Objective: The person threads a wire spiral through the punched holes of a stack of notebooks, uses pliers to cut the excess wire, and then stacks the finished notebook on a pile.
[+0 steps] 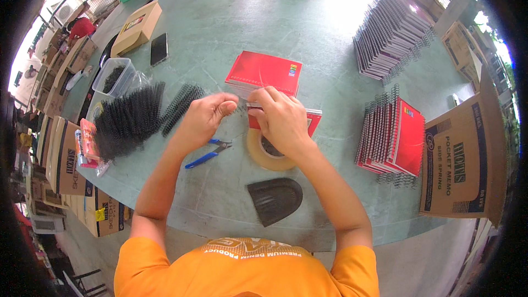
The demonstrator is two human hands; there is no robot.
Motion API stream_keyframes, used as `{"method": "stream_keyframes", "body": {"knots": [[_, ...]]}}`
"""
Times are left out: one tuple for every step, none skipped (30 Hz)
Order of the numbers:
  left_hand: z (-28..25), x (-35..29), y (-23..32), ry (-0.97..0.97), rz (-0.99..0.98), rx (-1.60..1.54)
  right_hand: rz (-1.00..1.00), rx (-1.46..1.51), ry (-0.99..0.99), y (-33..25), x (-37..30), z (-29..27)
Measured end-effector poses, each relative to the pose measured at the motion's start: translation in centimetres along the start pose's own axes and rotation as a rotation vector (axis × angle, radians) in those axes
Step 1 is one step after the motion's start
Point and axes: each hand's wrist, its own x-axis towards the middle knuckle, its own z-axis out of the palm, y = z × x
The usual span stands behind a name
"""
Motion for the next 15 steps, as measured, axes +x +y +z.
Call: {"method": "stream_keyframes", "body": {"knots": [[0.1, -0.2, -0.8, 0.002, 0.046, 0.051, -0.006, 0.015, -0.013, 0.0, 0.0, 0.2], [0.1, -0.3, -1.1, 0.004, 0.091, 0.103, -0.013, 0.029, -0.026, 0.2, -0.1, 0.5], [0.9, -0.2, -0.4, 0.104, 0.172, 0.191, -0.001, 0.023, -0.037, 0.7, -0.3, 0.3], [1.8, -0.4, 1.1, 0.203, 0.251, 0.288, 0.024, 0.033, -0.043, 0.9, -0.3, 0.2], [2.9, -0.9, 2.3, 0.304, 0.330, 0.381, 0.049, 0.044, -0.048, 0.9, -0.3, 0.1], [4.1, -2.5, 3.1, 0.142, 0.377, 0.308, 0.067, 0.063, -0.052, 0.6, -0.1, 0.1], [5.1, -4.4, 3.3, -0.021, 0.409, 0.238, 0.071, 0.066, -0.061, 0.1, -0.1, 0.3], [5.5, -5.9, 3.5, -0.053, 0.391, 0.196, 0.070, 0.065, -0.070, -0.4, 0.0, 0.3], [5.9, -6.7, 3.9, -0.085, 0.384, 0.144, 0.075, 0.052, -0.075, -0.5, 0.0, 0.0], [6.1, -7.0, 4.1, -0.117, 0.375, 0.093, 0.056, -0.020, -0.082, -0.1, -0.3, -0.3], [5.4, -6.5, 3.3, -0.070, 0.294, 0.133, 0.037, -0.091, -0.089, 0.5, -0.7, -0.7], [4.0, -5.4, 2.2, -0.027, 0.223, 0.165, 0.026, -0.172, -0.093, 1.1, -1.2, -1.2], [3.0, -4.8, 1.6, 0.019, 0.144, 0.202, 0.006, -0.206, -0.089, 1.3, -1.3, -1.0], [3.0, -5.0, 1.4, -0.032, 0.168, 0.216, -0.015, -0.241, -0.086, 1.5, -1.5, -0.7], [3.2, -5.2, 1.2, -0.075, 0.197, 0.230, -0.039, -0.282, -0.079, 1.6, -1.3, -0.5]]}}
